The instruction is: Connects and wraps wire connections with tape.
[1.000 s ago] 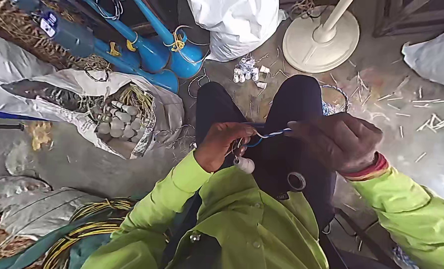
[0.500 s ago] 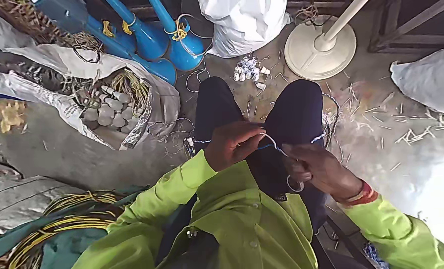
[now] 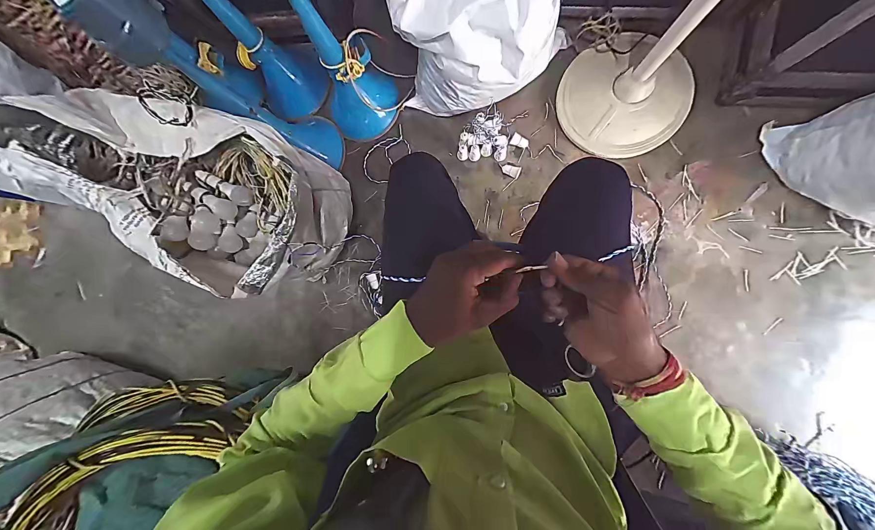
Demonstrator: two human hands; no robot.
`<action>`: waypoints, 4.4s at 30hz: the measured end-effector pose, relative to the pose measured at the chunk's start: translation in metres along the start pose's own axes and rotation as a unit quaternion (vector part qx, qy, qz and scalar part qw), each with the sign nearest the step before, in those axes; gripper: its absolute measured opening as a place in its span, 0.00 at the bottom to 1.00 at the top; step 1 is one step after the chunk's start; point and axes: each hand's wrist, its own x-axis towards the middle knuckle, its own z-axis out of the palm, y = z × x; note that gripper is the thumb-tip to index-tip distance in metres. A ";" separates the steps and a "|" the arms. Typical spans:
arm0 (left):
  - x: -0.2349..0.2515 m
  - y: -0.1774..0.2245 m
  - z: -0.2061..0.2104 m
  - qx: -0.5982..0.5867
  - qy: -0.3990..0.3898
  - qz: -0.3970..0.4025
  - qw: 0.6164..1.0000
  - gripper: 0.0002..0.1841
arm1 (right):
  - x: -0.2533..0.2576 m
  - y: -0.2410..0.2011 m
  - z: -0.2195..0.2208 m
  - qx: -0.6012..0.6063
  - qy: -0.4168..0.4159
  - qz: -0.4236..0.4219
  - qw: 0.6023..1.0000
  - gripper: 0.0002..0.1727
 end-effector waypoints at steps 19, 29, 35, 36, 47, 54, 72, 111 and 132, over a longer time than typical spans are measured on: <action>-0.002 0.020 0.029 -0.439 0.062 -0.228 0.867 0.10 | 0.000 0.014 -0.023 -0.146 -0.076 -0.145 0.976 0.15; 0.004 0.020 0.014 -0.229 -0.031 -0.155 0.961 0.08 | -0.001 -0.012 -0.033 -0.253 -0.050 -0.216 0.942 0.05; 0.007 0.016 0.007 -0.317 -0.102 -0.223 0.916 0.05 | -0.002 -0.007 -0.027 -0.318 0.004 -0.244 0.916 0.09; 0.006 0.014 0.006 -0.346 -0.110 -0.229 0.903 0.06 | 0.000 -0.005 -0.027 -0.307 0.002 -0.252 0.918 0.09; 0.004 0.014 0.003 -0.485 -0.119 -0.322 0.804 0.17 | 0.001 0.000 -0.031 -0.222 -0.032 -0.277 0.934 0.08; 0.004 0.018 -0.003 -0.398 -0.130 -0.322 0.849 0.12 | 0.000 0.009 -0.030 -0.207 -0.013 -0.265 0.942 0.08; -0.004 0.012 0.000 -0.400 -0.098 -0.242 0.878 0.11 | -0.003 0.003 -0.019 -0.266 0.029 -0.257 0.929 0.08; -0.019 0.010 0.042 -0.369 0.012 -0.198 0.908 0.12 | -0.059 -0.019 -0.084 -0.460 0.055 -0.229 0.856 0.13; -0.033 0.014 0.052 -0.334 -0.002 -0.153 0.930 0.12 | -0.074 -0.009 -0.059 -0.336 0.143 -0.028 0.930 0.15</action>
